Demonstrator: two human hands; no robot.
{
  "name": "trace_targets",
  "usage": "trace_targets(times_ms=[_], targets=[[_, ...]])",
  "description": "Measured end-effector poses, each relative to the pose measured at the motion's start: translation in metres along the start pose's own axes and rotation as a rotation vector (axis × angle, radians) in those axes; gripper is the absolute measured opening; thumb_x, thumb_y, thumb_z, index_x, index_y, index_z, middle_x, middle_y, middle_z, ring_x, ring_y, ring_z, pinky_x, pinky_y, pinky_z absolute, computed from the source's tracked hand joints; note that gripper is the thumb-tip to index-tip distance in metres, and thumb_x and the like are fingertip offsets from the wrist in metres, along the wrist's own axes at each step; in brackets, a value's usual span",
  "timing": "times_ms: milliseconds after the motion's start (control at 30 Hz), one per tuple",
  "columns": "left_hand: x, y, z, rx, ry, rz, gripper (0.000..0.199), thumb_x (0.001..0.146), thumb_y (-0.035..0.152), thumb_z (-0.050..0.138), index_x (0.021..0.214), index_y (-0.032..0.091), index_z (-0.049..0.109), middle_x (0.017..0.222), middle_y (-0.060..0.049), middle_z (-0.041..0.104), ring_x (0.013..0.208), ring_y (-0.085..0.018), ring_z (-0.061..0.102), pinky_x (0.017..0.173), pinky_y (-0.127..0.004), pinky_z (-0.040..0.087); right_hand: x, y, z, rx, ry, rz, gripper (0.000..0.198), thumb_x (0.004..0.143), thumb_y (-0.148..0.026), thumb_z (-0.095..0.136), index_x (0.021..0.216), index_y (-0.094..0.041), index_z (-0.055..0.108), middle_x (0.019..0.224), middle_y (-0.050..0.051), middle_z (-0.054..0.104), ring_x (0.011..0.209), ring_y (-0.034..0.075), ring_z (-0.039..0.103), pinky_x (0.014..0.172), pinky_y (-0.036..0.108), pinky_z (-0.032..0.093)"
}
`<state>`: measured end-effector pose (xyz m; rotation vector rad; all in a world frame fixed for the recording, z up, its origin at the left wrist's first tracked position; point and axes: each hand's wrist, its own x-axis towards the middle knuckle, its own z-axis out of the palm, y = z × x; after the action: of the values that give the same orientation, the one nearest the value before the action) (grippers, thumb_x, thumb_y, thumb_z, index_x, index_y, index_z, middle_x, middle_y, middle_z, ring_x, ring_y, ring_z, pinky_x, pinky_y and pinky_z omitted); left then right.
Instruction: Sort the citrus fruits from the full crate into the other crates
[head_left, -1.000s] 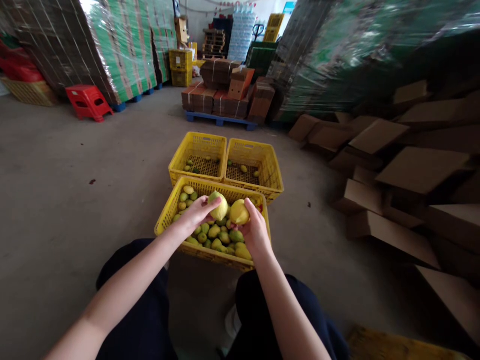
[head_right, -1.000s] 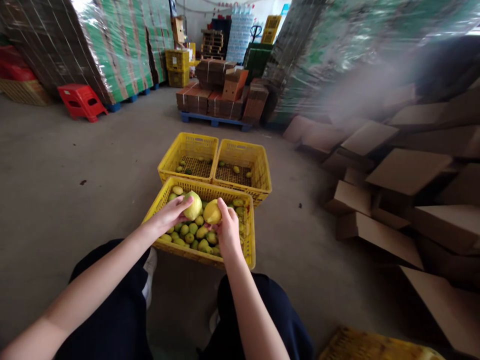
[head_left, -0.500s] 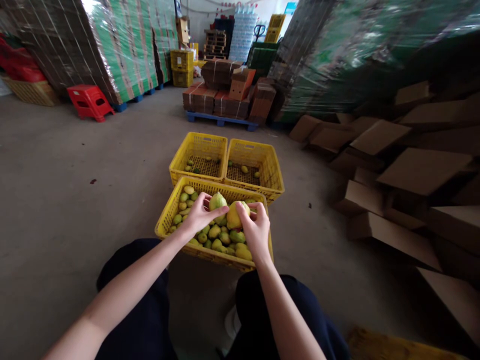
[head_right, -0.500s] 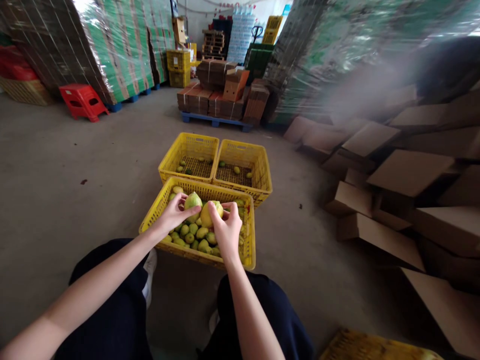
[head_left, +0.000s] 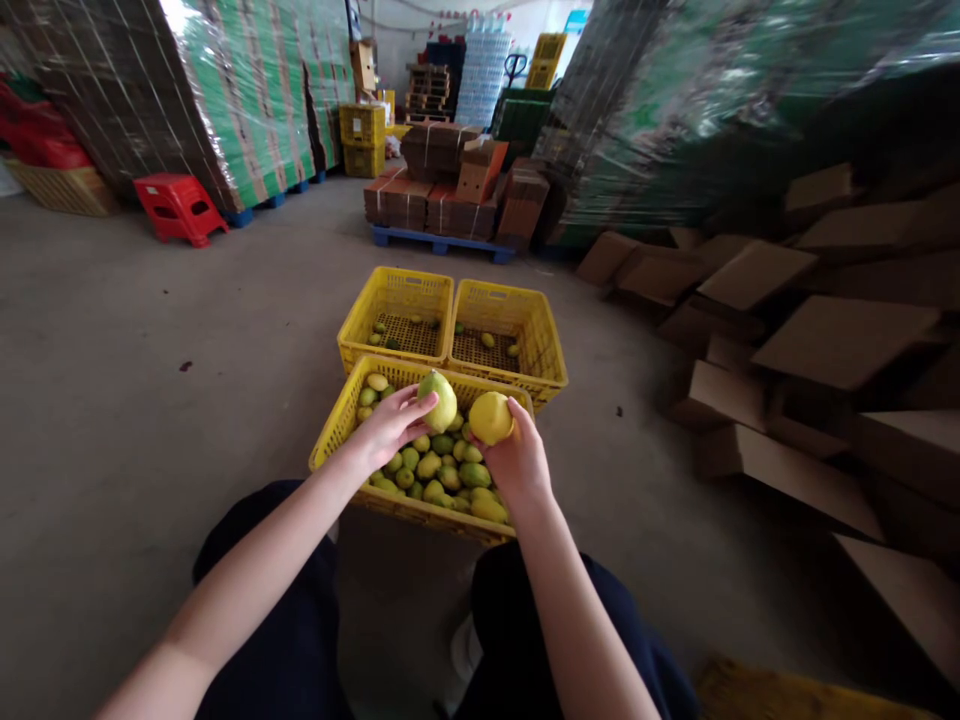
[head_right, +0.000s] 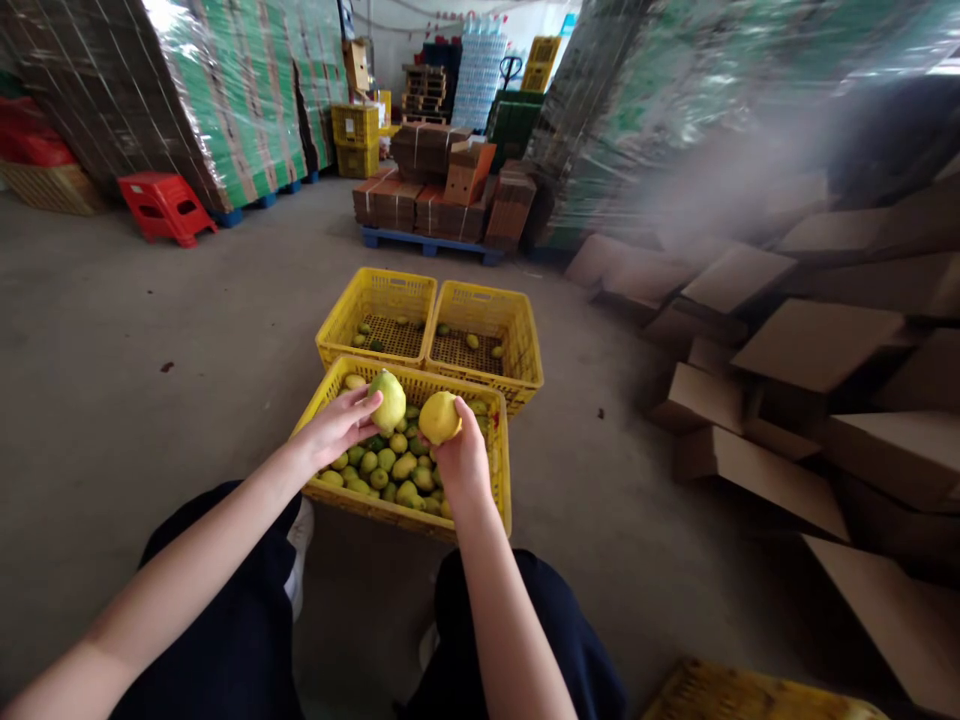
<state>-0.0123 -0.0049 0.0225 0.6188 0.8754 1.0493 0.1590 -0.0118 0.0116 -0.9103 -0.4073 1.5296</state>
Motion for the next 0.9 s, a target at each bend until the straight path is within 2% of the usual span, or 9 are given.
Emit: trace_targets(times_ms=[200,433,567,700,800,900], targets=[[0.002,-0.002,0.001,-0.084,0.002,-0.035,0.029,0.072,0.028,0.082,0.091,0.013,0.068,0.089,-0.008,0.072,0.084,-0.019,0.068,0.077,-0.029,0.056,0.002,0.001,-0.003,0.013,-0.050,0.104,0.019,0.070,-0.038,0.072,0.080,-0.023,0.067,0.075,0.000,0.072,0.068,0.019,0.067,0.059,0.032,0.058],[0.001,-0.003,0.001,-0.068,-0.034,-0.015,0.025,0.071,0.030,0.080,0.087,0.016,0.068,0.091,-0.008,0.072,0.092,-0.022,0.068,0.083,-0.034,0.057,0.002,0.002,-0.005,-0.238,-0.094,0.024,0.033,0.069,-0.056,0.063,0.080,-0.025,0.064,0.087,0.006,0.074,0.079,0.028,0.070,0.057,0.041,0.058],[0.000,-0.004,0.000,-0.030,-0.093,0.010,0.028,0.068,0.032,0.080,0.088,0.016,0.068,0.094,-0.009,0.072,0.096,-0.024,0.068,0.085,-0.035,0.056,0.000,0.004,-0.004,-0.199,-0.067,-0.003,0.037,0.065,-0.056,0.067,0.083,-0.024,0.065,0.087,0.006,0.073,0.081,0.027,0.069,0.062,0.041,0.059],[-0.002,-0.003,0.001,-0.006,-0.141,0.073,0.039,0.064,0.033,0.082,0.096,0.014,0.070,0.103,-0.012,0.071,0.104,-0.027,0.066,0.090,-0.039,0.054,-0.003,0.005,-0.001,-0.179,-0.065,-0.108,0.039,0.066,-0.056,0.069,0.086,-0.023,0.065,0.093,0.005,0.072,0.089,0.025,0.068,0.070,0.038,0.058],[-0.004,-0.001,0.002,0.033,-0.155,0.133,0.046,0.063,0.032,0.084,0.103,0.014,0.071,0.110,-0.012,0.070,0.107,-0.028,0.064,0.091,-0.038,0.052,-0.008,0.006,-0.001,-0.224,-0.104,-0.238,0.038,0.074,-0.054,0.066,0.097,-0.023,0.066,0.103,0.004,0.071,0.096,0.023,0.066,0.077,0.035,0.056],[-0.006,0.000,0.002,0.069,-0.159,0.152,0.047,0.063,0.033,0.085,0.105,0.015,0.071,0.113,-0.011,0.069,0.108,-0.026,0.064,0.091,-0.036,0.051,-0.011,0.006,-0.003,-0.323,-0.132,-0.315,0.040,0.082,-0.053,0.060,0.109,-0.024,0.064,0.108,0.004,0.070,0.095,0.021,0.066,0.077,0.032,0.054]])
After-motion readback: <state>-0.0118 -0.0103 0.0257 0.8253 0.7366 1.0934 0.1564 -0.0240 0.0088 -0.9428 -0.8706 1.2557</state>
